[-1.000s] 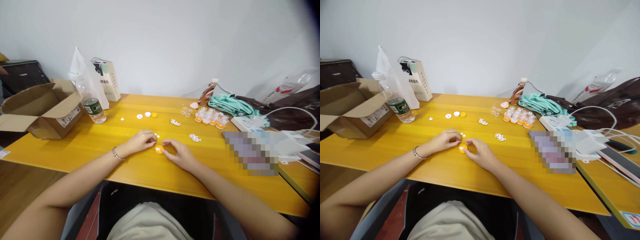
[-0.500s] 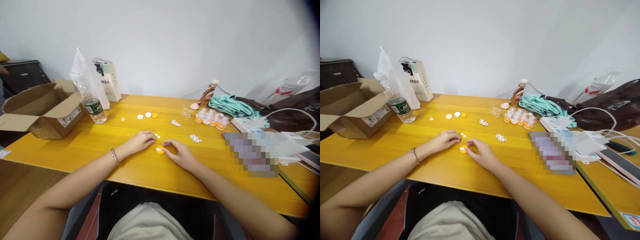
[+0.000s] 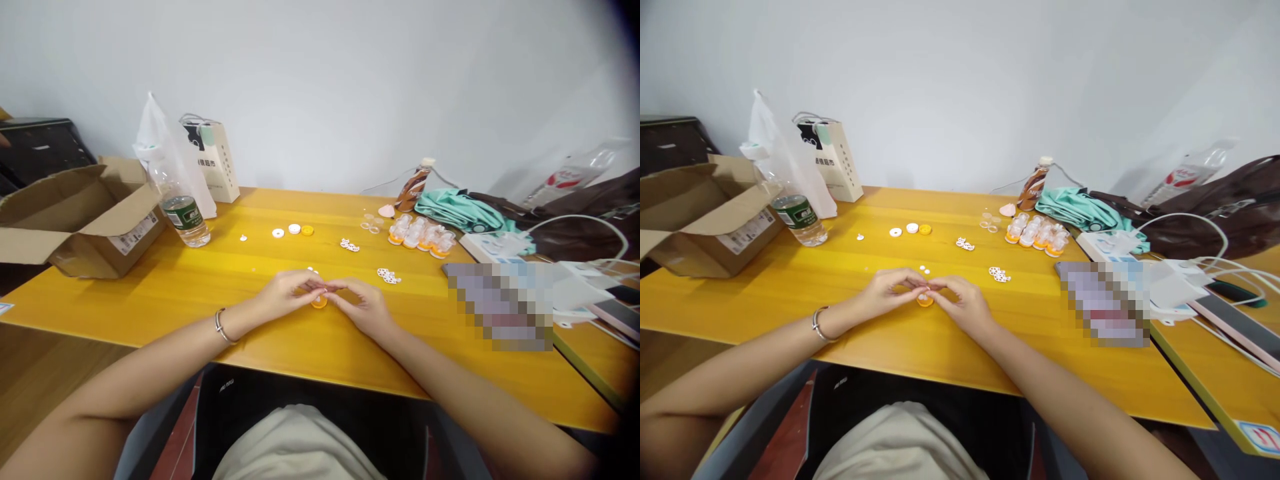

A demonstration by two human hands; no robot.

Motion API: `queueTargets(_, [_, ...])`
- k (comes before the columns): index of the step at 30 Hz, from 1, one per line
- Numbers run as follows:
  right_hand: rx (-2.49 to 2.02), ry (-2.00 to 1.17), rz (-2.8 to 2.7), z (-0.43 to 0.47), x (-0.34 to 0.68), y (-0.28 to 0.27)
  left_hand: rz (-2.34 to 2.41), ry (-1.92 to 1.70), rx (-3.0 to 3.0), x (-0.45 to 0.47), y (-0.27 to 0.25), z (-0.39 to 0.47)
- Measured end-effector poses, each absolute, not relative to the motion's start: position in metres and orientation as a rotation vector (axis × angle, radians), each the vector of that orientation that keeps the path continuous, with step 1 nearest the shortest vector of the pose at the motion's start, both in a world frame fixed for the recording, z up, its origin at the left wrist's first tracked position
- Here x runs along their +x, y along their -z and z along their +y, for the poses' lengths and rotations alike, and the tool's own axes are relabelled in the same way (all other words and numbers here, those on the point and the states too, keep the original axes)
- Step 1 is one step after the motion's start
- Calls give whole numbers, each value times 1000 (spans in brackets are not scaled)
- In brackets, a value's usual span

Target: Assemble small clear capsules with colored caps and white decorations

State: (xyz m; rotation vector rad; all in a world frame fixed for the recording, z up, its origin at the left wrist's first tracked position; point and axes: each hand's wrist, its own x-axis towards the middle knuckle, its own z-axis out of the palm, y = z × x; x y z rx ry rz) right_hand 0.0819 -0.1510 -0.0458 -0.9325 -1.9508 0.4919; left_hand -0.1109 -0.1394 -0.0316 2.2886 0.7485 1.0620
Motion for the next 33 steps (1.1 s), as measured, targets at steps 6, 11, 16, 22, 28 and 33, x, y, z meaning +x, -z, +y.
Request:
queueTargets(6, [-913, -494, -1953, -150, 83, 46, 815, -1014, 2186, -114, 34, -138])
queueTargets(11, [-877, -418, -2106, -145, 89, 50, 850, -801, 2426, -121, 31, -130])
queueTargets(16, [-788, -284, -2268, -144, 89, 52, 848, -625, 2523, -123, 34, -125])
queueTargets(22, [-750, -200, -2322, -142, 90, 54, 829, -617, 2545, -122, 34, -125])
queueTargets(28, [-709, -153, -2349, -144, 91, 52, 821, -608, 2542, -123, 34, -124])
queueTargets(33, [-708, -135, -2347, -145, 90, 51, 809, -600, 2542, -123, 33, -124])
